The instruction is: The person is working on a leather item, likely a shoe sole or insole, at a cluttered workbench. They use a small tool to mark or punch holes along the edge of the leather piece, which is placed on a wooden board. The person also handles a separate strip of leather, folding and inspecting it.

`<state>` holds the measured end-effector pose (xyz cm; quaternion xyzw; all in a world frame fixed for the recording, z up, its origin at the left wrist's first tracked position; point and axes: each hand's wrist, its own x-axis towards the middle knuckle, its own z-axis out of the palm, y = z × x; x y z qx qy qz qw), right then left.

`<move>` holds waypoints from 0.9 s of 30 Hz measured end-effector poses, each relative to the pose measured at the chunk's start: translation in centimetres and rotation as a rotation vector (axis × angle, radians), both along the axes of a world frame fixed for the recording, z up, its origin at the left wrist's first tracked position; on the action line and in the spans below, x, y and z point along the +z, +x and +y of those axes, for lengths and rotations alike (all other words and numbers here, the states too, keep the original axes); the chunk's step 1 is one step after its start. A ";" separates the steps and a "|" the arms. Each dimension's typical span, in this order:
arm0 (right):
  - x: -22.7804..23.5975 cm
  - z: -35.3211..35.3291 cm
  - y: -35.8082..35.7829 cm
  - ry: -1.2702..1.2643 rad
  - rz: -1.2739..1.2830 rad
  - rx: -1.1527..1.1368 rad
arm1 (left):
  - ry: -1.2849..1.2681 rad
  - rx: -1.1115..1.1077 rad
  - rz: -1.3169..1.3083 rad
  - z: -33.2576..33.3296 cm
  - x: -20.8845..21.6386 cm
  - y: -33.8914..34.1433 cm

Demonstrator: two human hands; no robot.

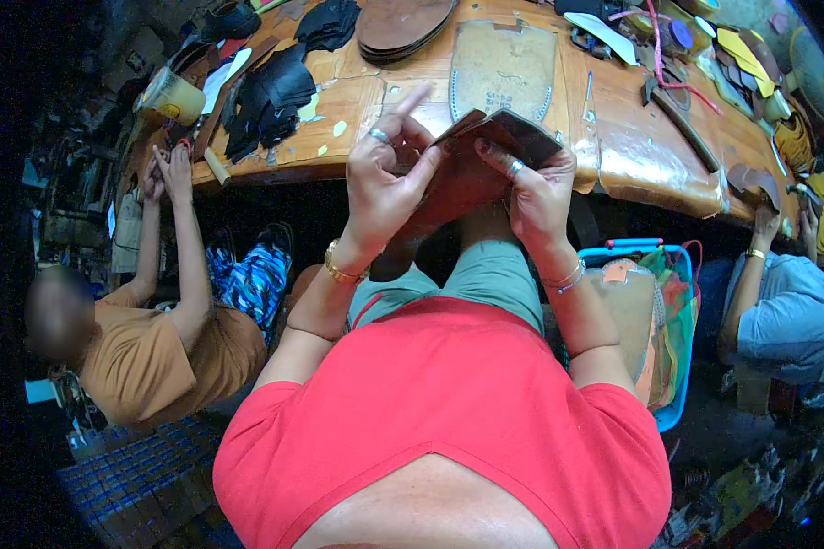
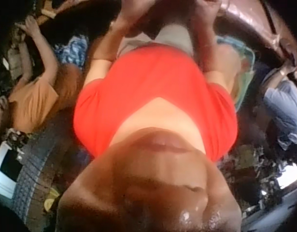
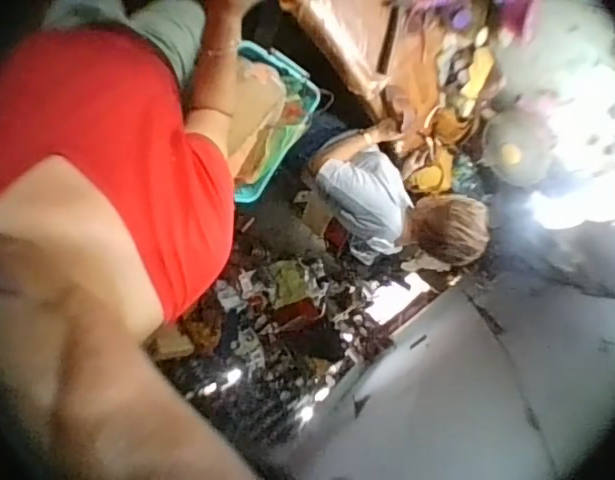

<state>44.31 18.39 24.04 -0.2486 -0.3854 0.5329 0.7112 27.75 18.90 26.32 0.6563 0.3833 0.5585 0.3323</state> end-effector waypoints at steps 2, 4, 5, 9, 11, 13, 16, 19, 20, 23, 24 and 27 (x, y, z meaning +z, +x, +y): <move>-0.2 0.0 -0.1 -0.022 -0.002 0.011 | 0.283 0.041 0.127 0.3 -0.5 0.0; -0.1 0.0 -0.3 -0.024 -0.024 0.018 | 0.514 0.124 0.313 -0.2 -0.4 -0.1; 0.1 0.1 -0.3 -0.015 -0.045 0.017 | 0.630 0.154 0.371 0.0 -0.8 -0.1; 1.4 -0.6 -1.0 -0.045 -0.111 0.037 | 0.879 0.222 0.544 0.2 -1.0 -0.1; 0.6 -0.4 -0.7 -0.076 -0.128 0.010 | 0.928 0.203 0.603 0.3 -1.3 -0.1; 0.3 -0.3 -0.7 -0.082 -0.136 -0.003 | 0.957 0.186 0.640 0.3 -1.5 -0.1; 0.1 -0.3 -1.0 -0.078 -0.129 -0.018 | 0.955 0.168 0.685 0.1 -1.2 -0.1; -1.0 0.1 -1.1 -0.118 -0.105 -0.039 | 0.946 0.102 0.719 0.2 -1.1 -0.4; -1.4 0.1 -1.1 -0.124 -0.087 -0.035 | 0.944 0.101 0.730 0.1 -1.2 -0.5; -2.0 0.2 -1.1 -0.120 -0.064 -0.059 | 0.883 0.082 0.680 0.3 -1.7 -0.5; -2.2 0.2 -1.1 -0.115 -0.063 -0.066 | 0.821 0.075 0.618 0.4 -2.0 -0.4; -1.7 0.5 -0.9 -0.141 -0.052 -0.132 | 0.438 0.005 0.348 -0.1 -1.9 -0.5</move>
